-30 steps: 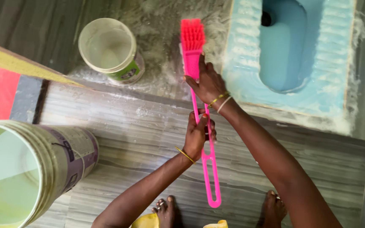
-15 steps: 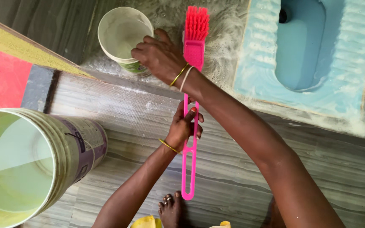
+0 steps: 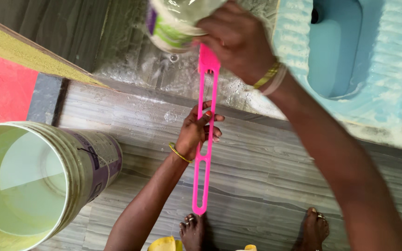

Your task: The person cleans a squat toilet by scrubbing the interior and the surrounding tiled floor with a pink brush and soapy water, occasionally pouring water from a container.

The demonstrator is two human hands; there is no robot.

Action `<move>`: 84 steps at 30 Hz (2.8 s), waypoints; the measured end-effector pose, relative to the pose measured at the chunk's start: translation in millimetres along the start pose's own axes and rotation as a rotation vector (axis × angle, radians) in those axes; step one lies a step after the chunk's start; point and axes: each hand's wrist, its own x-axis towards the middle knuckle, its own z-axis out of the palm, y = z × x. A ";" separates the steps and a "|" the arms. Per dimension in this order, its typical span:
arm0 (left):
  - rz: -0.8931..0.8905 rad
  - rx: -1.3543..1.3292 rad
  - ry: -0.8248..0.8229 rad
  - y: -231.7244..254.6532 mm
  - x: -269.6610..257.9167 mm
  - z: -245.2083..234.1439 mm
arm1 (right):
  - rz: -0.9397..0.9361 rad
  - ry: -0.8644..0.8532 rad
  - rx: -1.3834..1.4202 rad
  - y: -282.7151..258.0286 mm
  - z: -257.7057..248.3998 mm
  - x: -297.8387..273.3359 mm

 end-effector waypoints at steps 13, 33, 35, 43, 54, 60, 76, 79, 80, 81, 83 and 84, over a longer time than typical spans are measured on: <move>-0.001 0.021 0.016 7.4 0.4 0.5 | 0.415 -0.347 -0.171 -24.2 -120.7 -142.5; 0.081 -0.163 -0.038 5.9 17.4 8.5 | 1.507 -0.960 0.508 69.9 -46.5 -131.6; 0.111 -0.191 -0.048 8.7 18.8 13.5 | 1.562 -0.559 1.190 72.8 -72.3 -110.5; 0.154 -0.206 -0.057 6.6 31.4 18.0 | 0.973 -0.136 0.950 40.0 44.4 -35.1; 0.017 -0.169 -0.018 -66.3 -9.8 44.3 | 1.060 -0.511 0.068 -24.3 110.0 -113.3; 0.195 -0.184 0.164 -70.3 -31.4 44.4 | 0.722 -0.261 0.132 -56.1 172.9 -79.6; 0.156 -0.388 0.193 -91.2 -65.8 40.7 | 0.750 -0.329 0.163 -90.2 185.6 -84.5; -0.037 -0.401 0.143 -95.7 -69.0 44.3 | 0.724 -0.116 0.187 -71.8 159.3 -114.2; -0.044 -0.359 0.100 -93.5 -62.1 42.0 | 0.730 -0.122 0.191 -61.5 157.6 -119.1; -0.047 -0.314 0.052 -89.4 -53.8 40.3 | 0.797 -0.148 0.115 -40.1 158.9 -114.7; 0.012 -0.327 0.089 -79.0 -43.3 33.3 | 0.863 -0.177 0.033 -17.8 171.9 -96.7; 0.073 -0.339 0.126 -75.1 -41.6 30.2 | 0.900 -0.230 0.104 -19.6 190.0 -78.4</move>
